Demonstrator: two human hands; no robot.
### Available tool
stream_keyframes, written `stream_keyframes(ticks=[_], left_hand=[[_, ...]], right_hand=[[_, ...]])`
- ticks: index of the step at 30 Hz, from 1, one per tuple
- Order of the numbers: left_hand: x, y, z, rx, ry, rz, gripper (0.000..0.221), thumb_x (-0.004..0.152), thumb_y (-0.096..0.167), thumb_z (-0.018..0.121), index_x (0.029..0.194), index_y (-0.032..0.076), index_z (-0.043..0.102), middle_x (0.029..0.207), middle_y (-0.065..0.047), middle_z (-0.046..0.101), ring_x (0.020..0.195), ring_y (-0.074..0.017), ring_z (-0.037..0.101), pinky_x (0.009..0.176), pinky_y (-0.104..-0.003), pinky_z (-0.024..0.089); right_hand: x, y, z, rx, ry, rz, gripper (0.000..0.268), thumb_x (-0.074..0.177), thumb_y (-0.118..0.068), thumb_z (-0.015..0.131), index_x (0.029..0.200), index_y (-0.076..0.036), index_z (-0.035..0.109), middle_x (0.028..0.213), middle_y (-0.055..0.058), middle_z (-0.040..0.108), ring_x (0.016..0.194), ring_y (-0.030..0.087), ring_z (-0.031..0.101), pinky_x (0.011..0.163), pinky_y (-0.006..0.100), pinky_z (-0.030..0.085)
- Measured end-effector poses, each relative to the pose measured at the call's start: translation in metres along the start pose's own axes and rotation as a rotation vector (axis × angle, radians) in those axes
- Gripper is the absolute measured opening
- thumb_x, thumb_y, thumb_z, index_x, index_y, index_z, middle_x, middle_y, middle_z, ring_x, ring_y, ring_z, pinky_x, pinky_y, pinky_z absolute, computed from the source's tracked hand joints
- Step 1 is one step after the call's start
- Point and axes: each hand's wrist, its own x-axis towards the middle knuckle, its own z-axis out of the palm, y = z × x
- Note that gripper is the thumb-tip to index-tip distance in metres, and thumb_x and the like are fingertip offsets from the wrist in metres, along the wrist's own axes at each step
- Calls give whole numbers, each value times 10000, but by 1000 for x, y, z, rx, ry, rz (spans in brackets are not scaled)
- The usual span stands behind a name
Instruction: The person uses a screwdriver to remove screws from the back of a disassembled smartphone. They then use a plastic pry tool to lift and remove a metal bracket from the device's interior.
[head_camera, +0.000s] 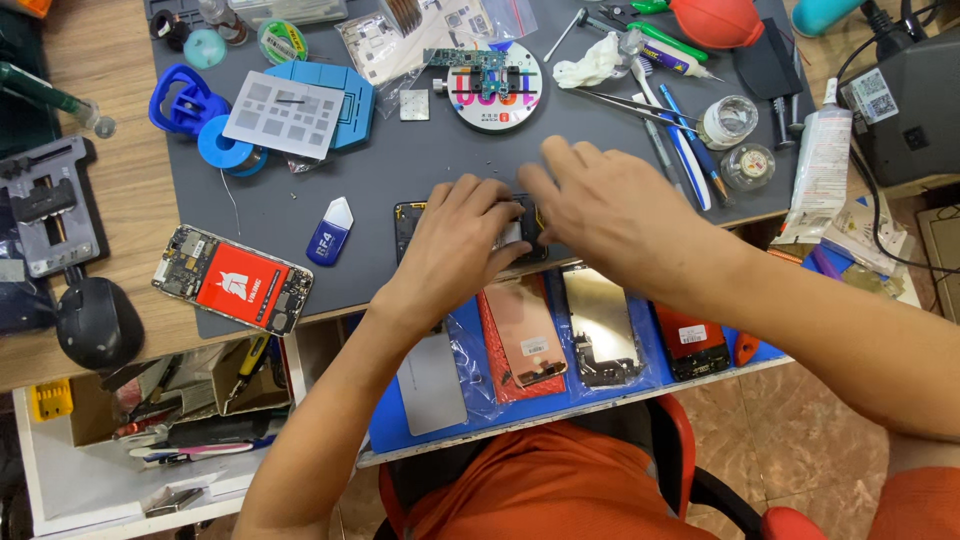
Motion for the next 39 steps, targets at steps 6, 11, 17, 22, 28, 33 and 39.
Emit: stream_keyframes(ticks=[6,11,17,22,28,33,39], left_hand=[[-5,4,3,-3,26,-44,513,896,437,837,1226,74,689,1171,-85,612,1061,-315,536,897,-464,424],[-4,9,4,26,33,-67,607,881,511,824,1297,97,672,1186,-90,599,1054,-322,524,944,-482,407],[-2,14,8,73,62,-99,604,876,528,829,1284,106,687,1158,-87,593,1066,-318,531,972,-490,402],[-1,14,9,69,65,-109,611,862,531,846,1291,125,690,1156,-91,590,1059,-319,526,963,-492,402],[3,13,14,27,60,-104,569,867,518,845,1266,143,691,1167,-87,573,1054,-323,511,925,-490,397],[12,9,26,47,173,-58,160,960,285,783,1040,152,746,1009,-24,614,937,-272,536,801,-446,385],[22,4,37,41,137,-59,211,964,353,774,942,145,746,933,-19,581,875,-273,546,769,-449,368]], right_hand=[[7,17,2,217,-17,-80,458,891,-355,759,1235,-137,548,1025,71,554,836,304,610,656,448,500],[3,16,-2,277,18,-62,224,1052,-246,586,1232,-117,555,924,65,579,738,304,639,590,442,489],[1,20,1,289,-33,-43,246,979,-225,618,1194,-129,547,973,74,563,784,303,645,597,447,497],[-3,22,4,133,8,72,462,1000,-566,680,1195,-155,599,938,40,651,713,237,722,430,401,513],[-7,25,10,251,-39,58,408,989,-438,716,1206,-118,588,1001,98,588,774,297,711,490,441,540],[-9,33,6,441,-30,-21,140,1061,-248,648,1054,-116,603,945,78,543,794,304,631,608,457,510],[-10,26,12,270,114,-34,423,1011,-478,703,1198,-120,579,986,92,558,768,283,638,663,406,525]])
